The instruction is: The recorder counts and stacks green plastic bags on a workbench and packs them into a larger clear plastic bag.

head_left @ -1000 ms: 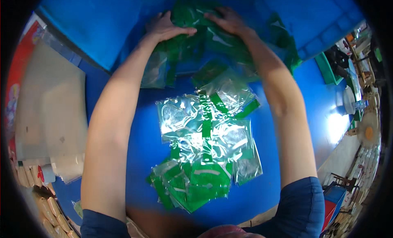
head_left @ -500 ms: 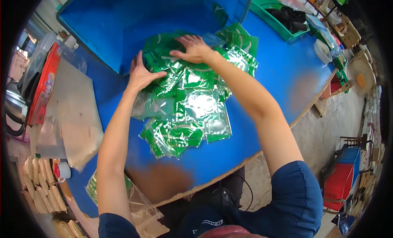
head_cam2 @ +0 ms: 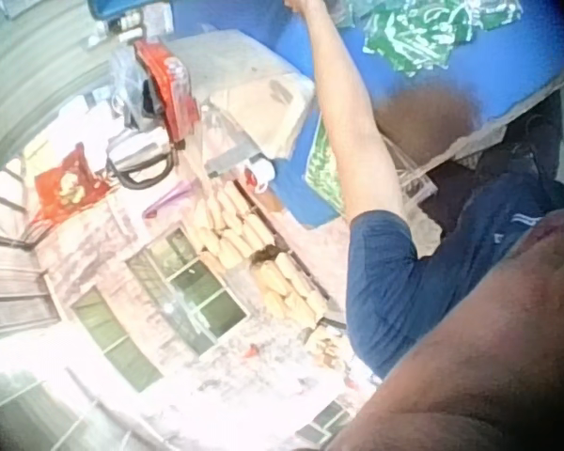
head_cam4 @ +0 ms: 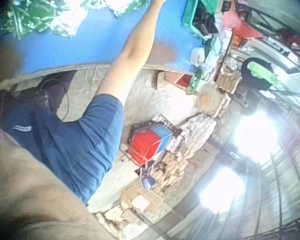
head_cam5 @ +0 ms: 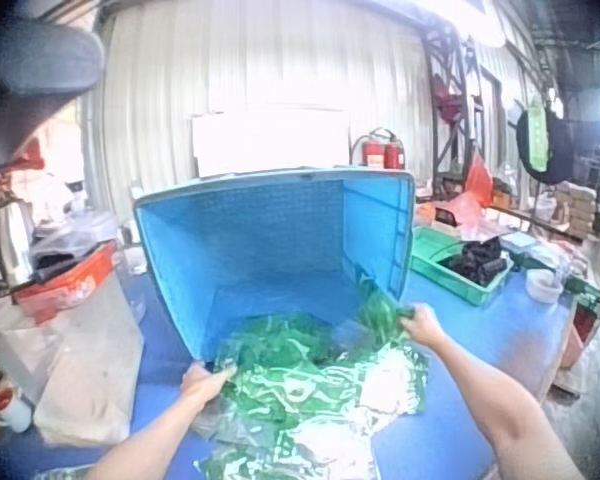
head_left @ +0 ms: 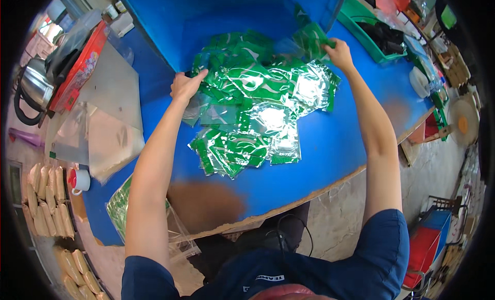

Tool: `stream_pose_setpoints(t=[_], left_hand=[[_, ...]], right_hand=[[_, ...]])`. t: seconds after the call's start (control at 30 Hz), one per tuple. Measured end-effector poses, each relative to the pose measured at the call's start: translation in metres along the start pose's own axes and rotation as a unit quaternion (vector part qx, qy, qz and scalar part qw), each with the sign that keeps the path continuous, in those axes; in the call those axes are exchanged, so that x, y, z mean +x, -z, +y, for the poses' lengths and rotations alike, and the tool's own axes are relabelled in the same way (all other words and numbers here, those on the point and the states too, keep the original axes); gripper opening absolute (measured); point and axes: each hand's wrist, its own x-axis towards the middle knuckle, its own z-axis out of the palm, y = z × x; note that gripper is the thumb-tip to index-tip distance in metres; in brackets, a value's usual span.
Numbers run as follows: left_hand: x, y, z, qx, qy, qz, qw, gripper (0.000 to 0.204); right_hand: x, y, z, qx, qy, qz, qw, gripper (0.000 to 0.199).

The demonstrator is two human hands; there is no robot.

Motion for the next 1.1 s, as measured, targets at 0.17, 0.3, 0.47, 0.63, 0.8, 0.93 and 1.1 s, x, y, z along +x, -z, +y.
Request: stream_pose_setpoints(t=[0.17, 0.3, 0.47, 0.63, 0.8, 0.93, 1.1], left_hand=[[0.007, 0.016, 0.023, 0.013, 0.027, -0.057, 0.998, 0.099], [0.021, -0.005, 0.024, -0.134, 0.018, -0.083, 0.987, 0.083], [0.016, -0.015, 0.045, -0.4, 0.02, -0.303, 0.865, 0.063], [-0.004, -0.02, 0.068, -0.524, 0.054, -0.394, 0.753, 0.052], [-0.006, -0.033, 0.063, -0.643, 0.006, -0.414, 0.644, 0.044], [-0.033, -0.029, 0.072, -0.684, 0.031, -0.417, 0.598, 0.043], [-0.063, -0.005, 0.08, -0.701, -0.001, -0.377, 0.606, 0.041]], right_hand=[[-0.022, 0.065, -0.152, 0.201, 0.112, 0.045, 0.972, 0.028], [-0.049, 0.012, -0.154, 0.253, -0.008, -0.104, 0.962, 0.052], [-0.104, -0.098, -0.113, -0.054, -0.088, -0.013, 0.995, 0.115], [-0.066, -0.134, -0.177, 0.028, -0.094, -0.001, 0.995, 0.109], [-0.067, -0.143, -0.21, 0.016, -0.094, -0.032, 0.995, 0.099], [-0.085, -0.148, -0.229, 0.073, -0.116, -0.047, 0.99, 0.099], [-0.108, -0.131, -0.256, 0.245, -0.092, 0.006, 0.965, 0.089]])
